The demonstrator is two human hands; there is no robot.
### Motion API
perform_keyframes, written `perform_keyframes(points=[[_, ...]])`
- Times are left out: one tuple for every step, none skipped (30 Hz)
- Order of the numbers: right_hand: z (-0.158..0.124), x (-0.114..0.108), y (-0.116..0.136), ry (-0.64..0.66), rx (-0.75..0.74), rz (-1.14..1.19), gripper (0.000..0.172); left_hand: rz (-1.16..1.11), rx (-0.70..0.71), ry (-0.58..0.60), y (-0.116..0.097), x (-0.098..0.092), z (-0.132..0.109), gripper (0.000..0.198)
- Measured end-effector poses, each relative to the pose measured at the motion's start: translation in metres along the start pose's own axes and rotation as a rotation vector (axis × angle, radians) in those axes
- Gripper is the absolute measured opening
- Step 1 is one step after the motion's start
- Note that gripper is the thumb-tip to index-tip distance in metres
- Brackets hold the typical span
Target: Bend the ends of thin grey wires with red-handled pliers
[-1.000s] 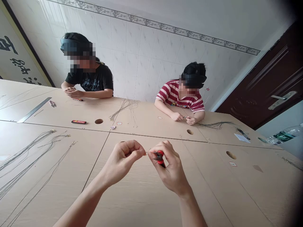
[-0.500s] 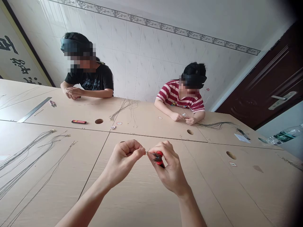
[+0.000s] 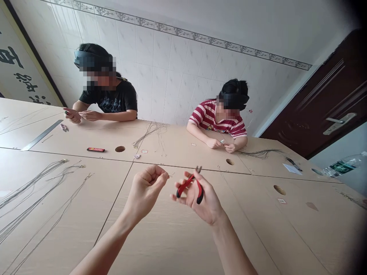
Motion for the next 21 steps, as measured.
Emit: perform_keyframes(points=[[-0.002, 0.0, -0.008, 0.018, 0.036, -0.055, 0.025, 0.007, 0.013, -0.012, 0.0, 0.0, 0.001, 0.022], [-0.006, -0.003, -0.011, 0.017, 0.009, -0.155, 0.029, 0.013, 0.027, -0.022, 0.0, 0.0, 0.002, 0.021], [-0.009, -0.005, -0.013, 0.004, -0.057, -0.297, 0.035, 0.021, 0.039, -0.029, 0.001, 0.001, 0.003, 0.021], [-0.014, -0.006, -0.012, -0.012, -0.142, -0.466, 0.039, 0.033, 0.049, -0.034, 0.001, 0.001, 0.003, 0.021], [-0.018, -0.007, -0.012, -0.028, -0.226, -0.631, 0.041, 0.048, 0.056, -0.036, 0.002, 0.002, 0.002, 0.021], [-0.022, -0.006, -0.012, -0.041, -0.299, -0.773, 0.04, 0.065, 0.064, -0.038, 0.002, 0.002, 0.002, 0.021], [-0.026, -0.005, -0.011, -0.054, -0.357, -0.88, 0.038, 0.081, 0.073, -0.04, 0.003, 0.003, 0.001, 0.02], [-0.028, -0.004, -0.01, -0.068, -0.399, -0.949, 0.036, 0.097, 0.083, -0.041, 0.003, 0.003, 0.0, 0.02], [-0.029, -0.004, -0.009, -0.079, -0.43, -0.992, 0.036, 0.111, 0.096, -0.043, 0.002, 0.004, -0.001, 0.02], [-0.03, -0.003, -0.007, -0.088, -0.453, -1.019, 0.036, 0.122, 0.11, -0.046, 0.002, 0.004, -0.002, 0.02], [-0.03, -0.003, -0.005, -0.096, -0.471, -1.038, 0.036, 0.13, 0.125, -0.049, 0.001, 0.005, -0.003, 0.019], [-0.03, -0.002, -0.003, -0.099, -0.492, -1.054, 0.037, 0.137, 0.139, -0.05, 0.0, 0.006, -0.004, 0.018], [-0.03, 0.0, -0.001, -0.096, -0.517, -1.065, 0.037, 0.142, 0.152, -0.051, -0.002, 0.006, -0.005, 0.017], [-0.031, 0.002, 0.002, -0.089, -0.544, -1.071, 0.037, 0.148, 0.164, -0.052, -0.003, 0.007, -0.006, 0.017], [-0.031, 0.004, 0.004, -0.081, -0.57, -1.074, 0.037, 0.154, 0.173, -0.054, -0.004, 0.008, -0.006, 0.017], [-0.032, 0.006, 0.006, -0.076, -0.593, -1.076, 0.036, 0.164, 0.179, -0.054, -0.005, 0.008, -0.007, 0.017], [-0.033, 0.008, 0.007, -0.074, -0.612, -1.079, 0.034, 0.174, 0.185, -0.053, -0.006, 0.009, -0.007, 0.017], [-0.033, 0.009, 0.009, -0.077, -0.625, -1.085, 0.032, 0.184, 0.191, -0.052, -0.007, 0.009, -0.008, 0.017], [-0.033, 0.009, 0.009, -0.083, -0.633, -1.094, 0.029, 0.193, 0.201, -0.05, -0.007, 0.009, -0.008, 0.016], [-0.033, 0.01, 0.01, -0.089, -0.64, -1.104, 0.027, 0.199, 0.212, -0.047, -0.008, 0.009, -0.009, 0.016], [-0.034, 0.01, 0.01, -0.094, -0.644, -1.112, 0.024, 0.202, 0.224, -0.043, -0.009, 0.01, -0.009, 0.016]])
Point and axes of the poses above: each hand's wrist, its own z-axis towards the middle knuckle, its own x-axis out of the palm, y = z × x, the point moved 10 cm from there along z, towards the middle knuckle, and after that the axes turned 14 degrees about -y, right-handed, at the moved point
